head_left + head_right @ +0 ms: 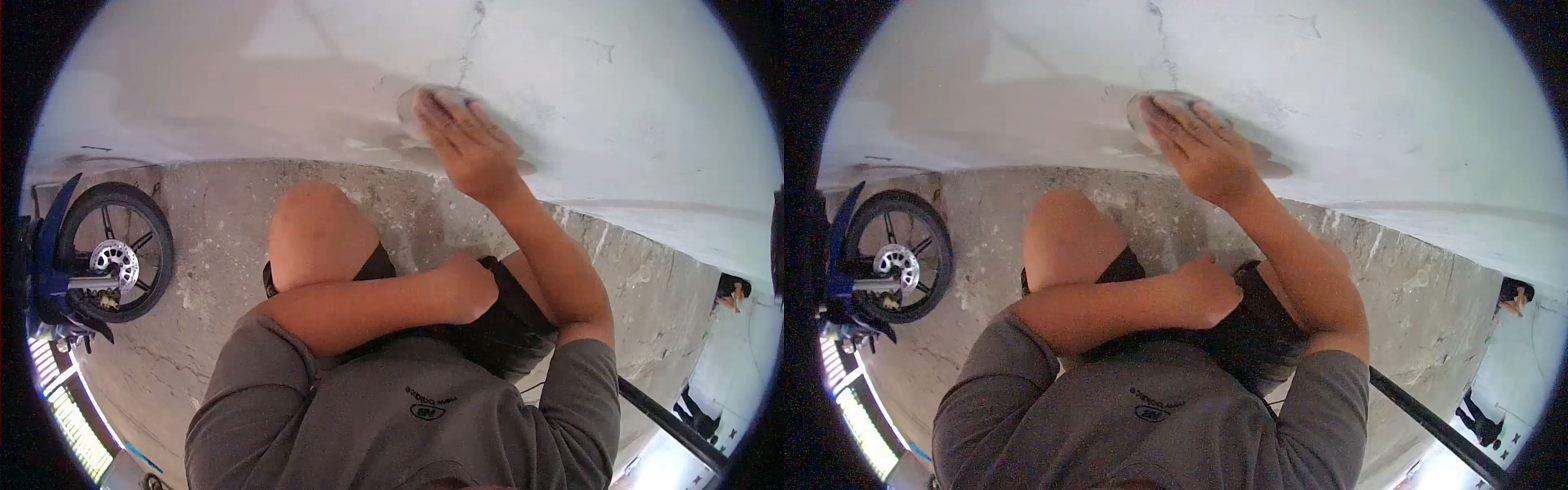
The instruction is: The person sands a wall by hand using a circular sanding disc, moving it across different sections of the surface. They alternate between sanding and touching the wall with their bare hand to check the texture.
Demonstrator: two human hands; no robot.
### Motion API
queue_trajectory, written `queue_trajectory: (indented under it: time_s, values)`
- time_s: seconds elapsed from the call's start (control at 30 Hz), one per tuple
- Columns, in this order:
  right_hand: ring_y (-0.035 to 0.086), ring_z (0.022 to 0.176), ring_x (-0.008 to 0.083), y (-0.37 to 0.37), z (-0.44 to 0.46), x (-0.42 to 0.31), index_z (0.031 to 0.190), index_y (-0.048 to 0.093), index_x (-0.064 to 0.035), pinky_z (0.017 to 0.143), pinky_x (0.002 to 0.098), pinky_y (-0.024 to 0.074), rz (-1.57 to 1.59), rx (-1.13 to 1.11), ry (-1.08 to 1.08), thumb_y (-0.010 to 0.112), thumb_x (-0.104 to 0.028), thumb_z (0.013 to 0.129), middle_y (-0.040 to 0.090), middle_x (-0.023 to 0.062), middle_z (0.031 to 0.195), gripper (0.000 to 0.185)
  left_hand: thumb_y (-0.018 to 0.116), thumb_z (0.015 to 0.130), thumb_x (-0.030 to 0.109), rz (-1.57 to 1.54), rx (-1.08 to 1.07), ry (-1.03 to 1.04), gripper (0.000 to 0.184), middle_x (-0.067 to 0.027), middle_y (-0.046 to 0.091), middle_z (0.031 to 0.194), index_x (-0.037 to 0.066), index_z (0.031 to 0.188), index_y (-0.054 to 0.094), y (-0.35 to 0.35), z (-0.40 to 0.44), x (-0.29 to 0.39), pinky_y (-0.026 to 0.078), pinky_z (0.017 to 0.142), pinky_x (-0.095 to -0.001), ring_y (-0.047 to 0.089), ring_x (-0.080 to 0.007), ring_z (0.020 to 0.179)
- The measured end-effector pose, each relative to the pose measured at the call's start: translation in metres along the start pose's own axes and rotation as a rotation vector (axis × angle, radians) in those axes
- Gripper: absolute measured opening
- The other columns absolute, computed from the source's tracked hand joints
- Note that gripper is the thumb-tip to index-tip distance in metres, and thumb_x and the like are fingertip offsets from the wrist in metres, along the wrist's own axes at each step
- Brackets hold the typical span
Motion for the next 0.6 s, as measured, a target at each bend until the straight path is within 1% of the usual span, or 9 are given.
queue_trajectory:
  time_s: [0.03,0.1,0.17,0.23,0.3,0.4,0.43,0.5,0.6]
  values:
    - [0.046,0.136,0.0140,-0.004,0.006,0.002,0.129,0.064,-0.0139,0.117,0.0349,0.0311,0.009,0.002,-0.004,0.052,-0.019,0.091,0.054,-0.0027,0.145,0.040,0.056,0.079,0.015,-0.005,0.001,-0.009,0.018,-0.0155,0.071,0.082,0.004,0.085,0.069,0.004,0.001,0.000,0.048,0.078,-0.0496,0.071,-0.0332,0.084]
    - [0.045,0.137,0.0139,-0.021,0.012,0.011,0.128,0.065,-0.0131,0.117,0.0349,0.0303,-0.051,0.153,0.102,0.052,-0.020,0.092,0.053,-0.0032,0.146,0.039,0.055,0.079,0.015,-0.052,0.033,0.016,0.019,-0.0164,0.071,0.083,0.003,0.084,0.069,0.003,-0.001,0.005,0.048,0.078,-0.0508,0.071,-0.0344,0.084]
    - [0.046,0.136,0.0140,-0.006,0.003,0.004,0.130,0.063,-0.0139,0.117,0.0349,0.0303,-0.055,0.103,0.071,0.053,-0.021,0.091,0.052,-0.0045,0.147,0.040,0.056,0.079,0.015,-0.031,0.014,0.004,0.019,-0.0167,0.071,0.083,0.002,0.084,0.069,0.010,0.001,0.004,0.048,0.078,-0.0517,0.071,-0.0349,0.084]
    - [0.047,0.135,0.0148,0.017,-0.001,-0.014,0.134,0.061,-0.0158,0.116,0.0348,0.0305,0.033,-0.046,-0.033,0.053,-0.021,0.091,0.053,-0.0041,0.146,0.043,0.056,0.079,0.016,0.013,-0.008,0.002,0.020,-0.0169,0.071,0.083,0.002,0.084,0.069,0.008,0.002,0.000,0.048,0.078,-0.0526,0.071,-0.0353,0.084]
    - [0.048,0.134,0.0154,0.005,0.009,-0.010,0.135,0.060,-0.0159,0.116,0.0347,0.0309,0.023,-0.024,-0.009,0.053,-0.021,0.091,0.052,-0.0033,0.147,0.045,0.056,0.079,0.016,-0.013,0.002,-0.013,0.020,-0.0167,0.071,0.082,0.001,0.085,0.068,0.007,0.000,-0.002,0.048,0.079,-0.0539,0.070,-0.0360,0.083]
    - [0.046,0.136,0.0153,-0.027,0.019,0.012,0.133,0.061,-0.0128,0.116,0.0343,0.0309,0.013,0.215,0.092,0.054,-0.021,0.090,0.050,-0.0010,0.148,0.044,0.056,0.079,0.016,-0.037,0.062,-0.002,0.020,-0.0161,0.070,0.080,0.001,0.086,0.067,0.009,0.001,-0.001,0.049,0.079,-0.0530,0.070,-0.0359,0.081]
    - [0.046,0.136,0.0153,-0.019,0.014,0.010,0.133,0.061,-0.0128,0.116,0.0343,0.0309,0.016,0.216,0.093,0.054,-0.021,0.090,0.050,-0.0010,0.148,0.044,0.056,0.079,0.016,-0.038,0.060,-0.003,0.020,-0.0161,0.070,0.080,0.001,0.086,0.067,0.010,0.002,0.000,0.049,0.079,-0.0530,0.070,-0.0359,0.081]
    - [0.045,0.137,0.0149,0.007,0.009,-0.007,0.131,0.062,-0.0134,0.116,0.0346,0.0309,0.015,0.031,-0.041,0.054,-0.021,0.091,0.051,-0.0005,0.148,0.042,0.056,0.079,0.016,-0.018,0.033,-0.003,0.020,-0.0153,0.070,0.078,0.002,0.087,0.067,0.011,0.001,0.000,0.048,0.079,-0.0519,0.070,-0.0356,0.078]
    - [0.044,0.138,0.0139,0.006,0.013,-0.015,0.131,0.063,-0.0126,0.117,0.0339,0.0308,0.034,0.036,-0.058,0.054,-0.020,0.090,0.050,-0.0004,0.148,0.042,0.056,0.080,0.016,0.019,0.041,0.008,0.019,-0.0147,0.069,0.077,0.002,0.087,0.066,0.013,0.002,0.000,0.048,0.078,-0.0509,0.069,-0.0351,0.077]
Point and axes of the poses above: each hand's wrist, its own z-axis towards the middle knuckle, its own y-axis out of the palm, x = y × z, the point moved 7 cm from there along z, towards the middle knuckle
